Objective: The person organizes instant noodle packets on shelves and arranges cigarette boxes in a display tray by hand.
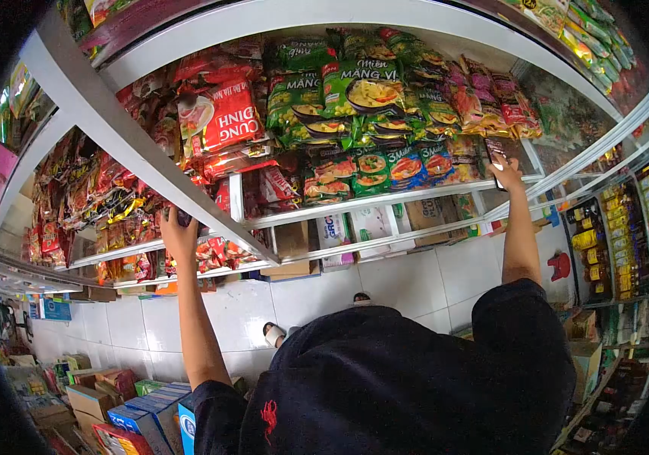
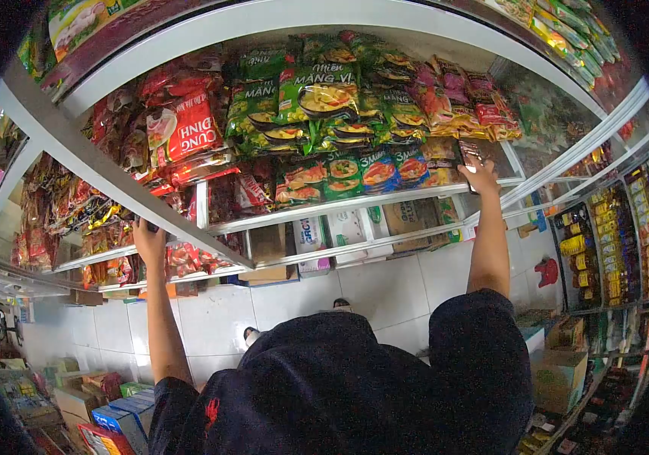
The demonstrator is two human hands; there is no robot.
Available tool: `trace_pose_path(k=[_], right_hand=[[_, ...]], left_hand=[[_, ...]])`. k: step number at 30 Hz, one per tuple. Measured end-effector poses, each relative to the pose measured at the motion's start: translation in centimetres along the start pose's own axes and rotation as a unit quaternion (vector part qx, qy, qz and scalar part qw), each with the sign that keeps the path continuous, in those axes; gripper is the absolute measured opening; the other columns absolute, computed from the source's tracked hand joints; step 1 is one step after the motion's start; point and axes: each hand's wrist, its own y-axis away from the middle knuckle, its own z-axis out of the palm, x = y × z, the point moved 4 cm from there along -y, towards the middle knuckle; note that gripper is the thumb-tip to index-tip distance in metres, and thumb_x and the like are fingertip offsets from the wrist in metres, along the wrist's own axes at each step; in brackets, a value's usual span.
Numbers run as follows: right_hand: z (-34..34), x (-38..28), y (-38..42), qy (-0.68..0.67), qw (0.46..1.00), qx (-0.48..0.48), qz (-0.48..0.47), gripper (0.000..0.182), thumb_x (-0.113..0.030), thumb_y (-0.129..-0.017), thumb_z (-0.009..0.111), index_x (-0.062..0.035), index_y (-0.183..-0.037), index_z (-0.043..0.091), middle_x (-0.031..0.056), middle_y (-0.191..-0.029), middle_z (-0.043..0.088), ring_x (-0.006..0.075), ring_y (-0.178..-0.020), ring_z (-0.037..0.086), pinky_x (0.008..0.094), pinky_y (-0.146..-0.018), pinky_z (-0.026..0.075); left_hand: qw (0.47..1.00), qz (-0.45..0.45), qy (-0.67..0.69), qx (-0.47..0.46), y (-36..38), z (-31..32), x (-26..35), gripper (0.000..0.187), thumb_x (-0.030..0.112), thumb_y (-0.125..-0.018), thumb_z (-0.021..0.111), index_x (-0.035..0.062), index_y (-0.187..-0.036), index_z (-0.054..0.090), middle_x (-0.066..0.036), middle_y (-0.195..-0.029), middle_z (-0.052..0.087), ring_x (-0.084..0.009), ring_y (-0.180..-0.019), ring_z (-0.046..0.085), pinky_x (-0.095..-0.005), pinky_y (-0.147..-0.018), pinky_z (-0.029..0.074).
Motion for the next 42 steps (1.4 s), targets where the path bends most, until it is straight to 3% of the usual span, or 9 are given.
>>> trace_pose_path(k=[3,7,11,17,21,28,35,39,42], right_hand=[[-1.8,-1.7,2.9,-0.048,0.990,0.129,-0.016,0.063,-0.062,-0.073,0.051,-0.0386,-0.130,0.036,0.0123,-0.137,0.026,0.0404,-0.116,0.038,0.0503,-0.091,0.035],[-2.7,-12.0,12.1,-0.225,0.885,0.290,-0.286,0.042,-0.016,-0.075,0.063,-0.0056,-0.115,0.053,0.0146,-0.116,0.046,0.0310,-0.106,0.044,0.0401,-0.092,0.035],[1.7,-23.6,18.8,-0.312,0.844,0.186,-0.395,0.034,-0.018,-0.076,0.063,-0.0068,-0.107,0.056,0.0130,-0.113,0.050,0.0294,-0.107,0.045,0.0414,-0.091,0.035],[2.7,-29.2,21.0,-0.246,0.857,0.276,-0.358,0.024,-0.015,-0.079,0.056,-0.0077,-0.102,0.059,0.0072,-0.109,0.057,0.0283,-0.102,0.052,0.0404,-0.089,0.040],[3.1,-29.2,21.3,-0.238,0.834,0.329,-0.373,0.024,-0.010,-0.077,0.055,-0.0069,-0.100,0.061,0.0062,-0.108,0.058,0.0271,-0.099,0.054,0.0388,-0.084,0.044],[3.4,-29.0,21.1,-0.217,0.849,0.324,-0.355,0.033,-0.004,-0.071,0.051,-0.0084,-0.102,0.062,0.0056,-0.108,0.059,0.0261,-0.098,0.055,0.0362,-0.082,0.045],[3.5,-28.9,20.8,-0.235,0.848,0.297,-0.370,0.035,-0.005,-0.071,0.049,-0.0071,-0.104,0.060,0.0073,-0.111,0.057,0.0276,-0.103,0.052,0.0373,-0.088,0.041],[3.4,-29.0,21.0,-0.220,0.847,0.303,-0.378,0.032,-0.005,-0.073,0.049,-0.0062,-0.104,0.061,0.0075,-0.113,0.057,0.0275,-0.104,0.052,0.0376,-0.088,0.042],[4.7,-28.5,20.2,-0.208,0.847,0.312,-0.377,0.030,-0.006,-0.076,0.049,-0.0059,-0.104,0.060,0.0073,-0.115,0.056,0.0266,-0.105,0.052,0.0379,-0.088,0.041]], left_hand=[[1.000,-0.007,0.005,0.027,0.0,-1.2,-2.3,0.044,0.023,-0.065,0.069,0.0042,-0.102,0.057,-0.023,-0.109,0.052,-0.0390,-0.100,0.050,-0.0434,-0.086,0.041],[0.985,-0.102,-0.047,0.128,0.0,-4.8,-5.9,0.033,0.017,-0.065,0.067,0.0024,-0.093,0.059,-0.017,-0.090,0.058,-0.0349,-0.079,0.056,-0.0433,-0.069,0.044],[0.979,0.073,0.177,-0.075,-0.2,-0.7,3.1,0.034,0.017,-0.063,0.067,0.0027,-0.094,0.060,-0.017,-0.091,0.058,-0.0345,-0.080,0.056,-0.0410,-0.069,0.045],[0.998,0.058,0.020,0.021,-0.9,-1.3,-1.2,0.040,0.021,-0.062,0.069,0.0058,-0.097,0.058,-0.021,-0.094,0.054,-0.0377,-0.087,0.052,-0.0435,-0.075,0.044],[0.992,-0.118,-0.049,0.016,-2.0,-4.1,-6.0,0.035,0.016,-0.063,0.069,0.0034,-0.094,0.060,-0.018,-0.090,0.059,-0.0358,-0.079,0.056,-0.0426,-0.070,0.045],[0.986,0.114,0.097,-0.067,0.3,0.2,4.8,0.040,0.019,-0.060,0.069,0.0080,-0.097,0.060,-0.017,-0.095,0.057,-0.0345,-0.089,0.054,-0.0421,-0.077,0.045],[0.992,-0.124,0.001,0.018,-3.2,-4.5,-7.0,0.038,0.020,-0.059,0.072,0.0073,-0.094,0.062,-0.016,-0.089,0.059,-0.0325,-0.085,0.055,-0.0412,-0.074,0.045],[0.992,-0.065,0.085,-0.064,-1.4,-2.9,1.7,0.036,0.020,-0.056,0.073,0.0063,-0.087,0.062,-0.016,-0.086,0.060,-0.0324,-0.086,0.055,-0.0406,-0.072,0.045],[0.982,0.034,0.141,-0.122,1.1,1.3,6.3,0.040,0.023,-0.060,0.069,0.0060,-0.095,0.060,-0.015,-0.105,0.055,-0.0346,-0.094,0.052,-0.0408,-0.082,0.043]])
